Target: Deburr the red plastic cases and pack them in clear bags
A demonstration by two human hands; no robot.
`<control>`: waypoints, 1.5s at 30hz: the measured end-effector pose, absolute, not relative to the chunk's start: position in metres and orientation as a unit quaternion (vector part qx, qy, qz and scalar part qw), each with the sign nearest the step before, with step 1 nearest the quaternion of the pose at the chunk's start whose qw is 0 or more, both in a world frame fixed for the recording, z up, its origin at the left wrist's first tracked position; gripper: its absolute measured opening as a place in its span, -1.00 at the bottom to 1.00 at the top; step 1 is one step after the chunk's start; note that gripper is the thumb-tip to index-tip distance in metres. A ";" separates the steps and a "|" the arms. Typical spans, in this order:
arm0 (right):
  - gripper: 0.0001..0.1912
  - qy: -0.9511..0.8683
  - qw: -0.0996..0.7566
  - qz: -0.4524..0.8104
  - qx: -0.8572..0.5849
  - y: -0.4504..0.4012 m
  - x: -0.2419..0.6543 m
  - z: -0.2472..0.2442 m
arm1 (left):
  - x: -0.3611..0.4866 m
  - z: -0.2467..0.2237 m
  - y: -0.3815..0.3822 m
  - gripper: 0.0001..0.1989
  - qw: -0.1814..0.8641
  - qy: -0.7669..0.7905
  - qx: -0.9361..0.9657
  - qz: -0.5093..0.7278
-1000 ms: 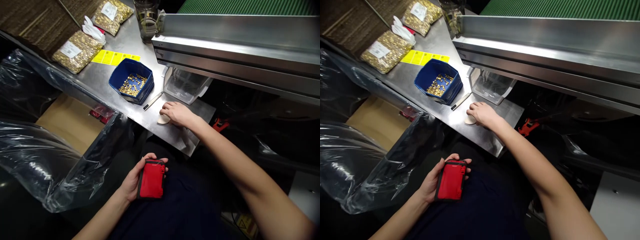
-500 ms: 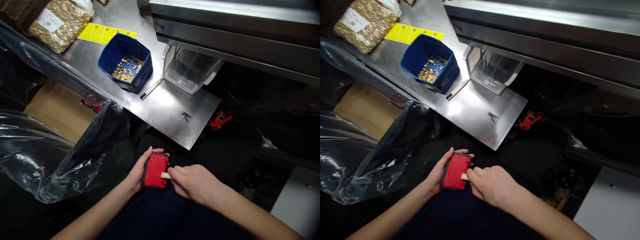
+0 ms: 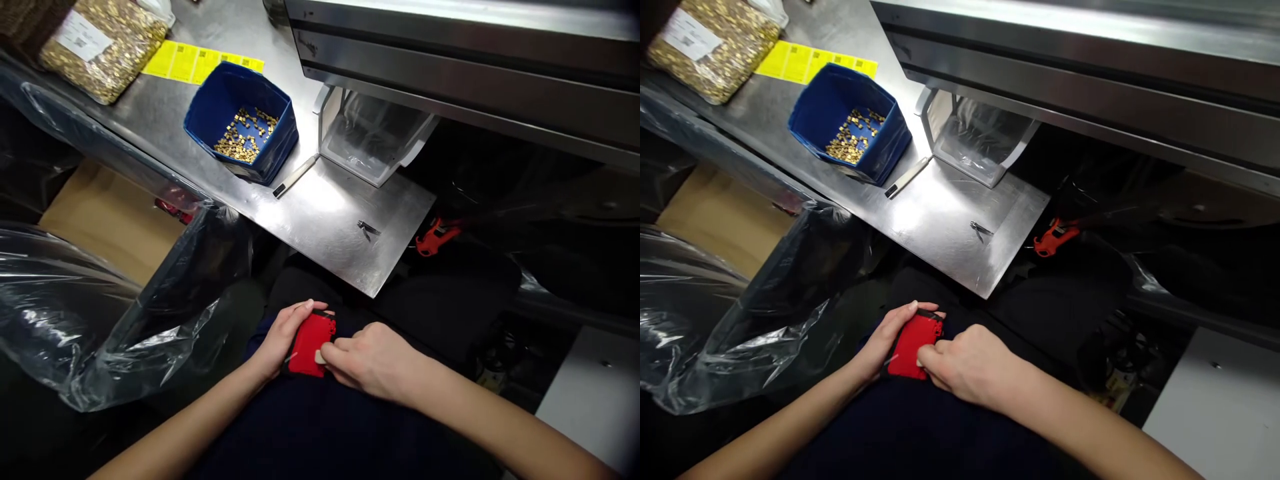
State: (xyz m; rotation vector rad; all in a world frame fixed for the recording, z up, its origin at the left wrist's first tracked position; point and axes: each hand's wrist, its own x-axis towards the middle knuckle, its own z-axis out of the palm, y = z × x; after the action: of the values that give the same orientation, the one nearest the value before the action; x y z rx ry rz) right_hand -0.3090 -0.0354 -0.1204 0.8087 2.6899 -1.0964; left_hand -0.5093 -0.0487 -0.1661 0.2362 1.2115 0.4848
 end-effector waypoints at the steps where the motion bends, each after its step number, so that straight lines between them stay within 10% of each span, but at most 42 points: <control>1: -0.80 0.891 0.056 -0.364 0.265 -0.036 -0.310 -0.121 | -0.510 -0.167 -0.050 -0.52 0.779 0.566 0.136 0.232; 45: -0.83 0.799 0.171 -0.397 0.417 -0.040 -0.323 -0.103 | -0.515 -0.173 -0.050 -0.42 0.802 0.569 0.059 0.172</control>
State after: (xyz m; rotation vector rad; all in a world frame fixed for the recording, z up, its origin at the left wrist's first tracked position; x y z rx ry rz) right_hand -0.3227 -0.0399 -0.1026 1.1854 2.2692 -1.1285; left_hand -0.5150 -0.0501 -0.1725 0.1261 1.2205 0.3678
